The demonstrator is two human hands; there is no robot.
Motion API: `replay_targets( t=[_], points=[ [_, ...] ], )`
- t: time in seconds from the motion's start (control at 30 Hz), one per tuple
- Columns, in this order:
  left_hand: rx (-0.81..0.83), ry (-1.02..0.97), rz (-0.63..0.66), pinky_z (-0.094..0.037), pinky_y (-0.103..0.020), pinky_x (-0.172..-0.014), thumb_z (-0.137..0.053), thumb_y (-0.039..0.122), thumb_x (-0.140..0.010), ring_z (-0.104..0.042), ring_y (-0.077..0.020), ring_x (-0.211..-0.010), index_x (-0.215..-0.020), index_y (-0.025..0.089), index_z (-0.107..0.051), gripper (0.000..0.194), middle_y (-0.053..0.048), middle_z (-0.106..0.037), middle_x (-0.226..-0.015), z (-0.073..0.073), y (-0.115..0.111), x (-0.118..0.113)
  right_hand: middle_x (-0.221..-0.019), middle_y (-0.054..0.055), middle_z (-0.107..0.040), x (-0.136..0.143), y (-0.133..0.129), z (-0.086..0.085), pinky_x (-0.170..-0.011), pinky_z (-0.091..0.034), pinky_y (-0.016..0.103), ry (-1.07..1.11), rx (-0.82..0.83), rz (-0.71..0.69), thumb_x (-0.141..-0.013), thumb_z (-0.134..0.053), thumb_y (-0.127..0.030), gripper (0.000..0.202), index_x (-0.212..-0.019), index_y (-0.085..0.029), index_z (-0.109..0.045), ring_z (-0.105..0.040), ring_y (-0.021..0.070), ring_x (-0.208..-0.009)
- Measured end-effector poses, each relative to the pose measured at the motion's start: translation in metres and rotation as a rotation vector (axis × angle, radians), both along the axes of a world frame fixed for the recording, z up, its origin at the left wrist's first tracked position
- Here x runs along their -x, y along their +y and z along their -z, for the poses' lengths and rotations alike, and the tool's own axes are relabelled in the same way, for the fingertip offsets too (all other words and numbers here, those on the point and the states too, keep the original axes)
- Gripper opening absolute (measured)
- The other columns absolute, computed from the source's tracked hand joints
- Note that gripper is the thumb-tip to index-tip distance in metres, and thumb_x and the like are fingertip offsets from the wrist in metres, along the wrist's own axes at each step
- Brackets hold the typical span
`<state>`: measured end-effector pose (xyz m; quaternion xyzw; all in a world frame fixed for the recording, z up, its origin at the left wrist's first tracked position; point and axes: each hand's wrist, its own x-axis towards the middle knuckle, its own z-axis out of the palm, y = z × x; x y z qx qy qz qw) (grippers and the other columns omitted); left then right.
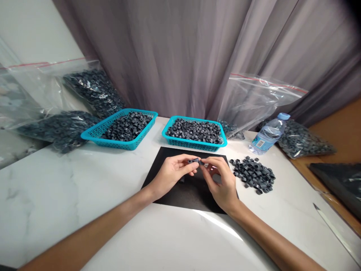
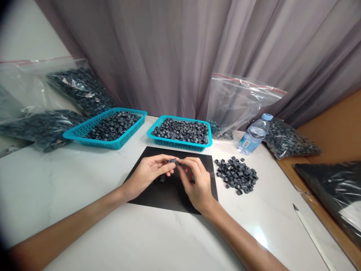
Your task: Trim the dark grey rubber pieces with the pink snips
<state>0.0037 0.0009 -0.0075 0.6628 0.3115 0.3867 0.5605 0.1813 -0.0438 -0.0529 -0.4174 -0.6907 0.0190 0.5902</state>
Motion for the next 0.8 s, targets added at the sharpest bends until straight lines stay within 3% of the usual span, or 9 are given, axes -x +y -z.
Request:
replay_targets(
  t=[0.17,0.43,0.53,0.8],
  points=[
    [0.048,0.004,0.025,-0.049,-0.027,-0.076,-0.073,0.036,-0.088,-0.062,-0.0132,-0.076,-0.107,0.017,-0.073,0.028,-0.003,-0.071,-0.088,-0.004,-0.001,0.0,-0.102,0.005,-0.061,0.0,0.001,-0.001,-0.06,-0.057,0.027,-0.017,-0.005,0.046,-0.098,-0.06,-0.013,0.022,-0.116,-0.025,-0.063,-0.065,0.0159,-0.079],
    [0.39,-0.112,0.086,-0.046,-0.026,-0.076,-0.075,0.029,-0.086,-0.063,-0.0141,-0.087,-0.111,0.017,-0.07,0.028,-0.008,-0.071,-0.104,-0.003,-0.003,-0.001,-0.103,0.005,-0.064,-0.002,0.003,0.003,-0.062,-0.057,0.029,-0.046,0.053,0.043,-0.1,-0.056,-0.017,0.022,-0.12,-0.025,-0.06,-0.064,0.0159,-0.077],
    [0.447,-0.114,0.08,-0.045,-0.026,-0.075,-0.075,0.029,-0.086,-0.062,-0.0147,-0.088,-0.108,0.017,-0.071,0.026,-0.007,-0.07,-0.1,-0.003,-0.004,-0.002,-0.101,0.005,-0.066,-0.003,0.004,0.007,-0.061,-0.056,0.029,-0.047,0.067,0.05,-0.099,-0.057,-0.019,0.023,-0.122,-0.025,-0.058,-0.064,0.0162,-0.076],
    [0.181,0.058,0.091,-0.038,-0.026,-0.064,-0.073,0.037,-0.086,-0.052,-0.0096,-0.07,-0.109,0.017,-0.068,0.03,-0.002,-0.067,-0.093,0.004,0.0,-0.001,-0.103,0.004,-0.068,-0.003,0.005,0.009,-0.06,-0.054,0.028,-0.158,0.074,0.015,-0.098,-0.056,-0.014,0.032,-0.127,-0.026,-0.053,-0.066,0.0165,-0.078]
  ],
)
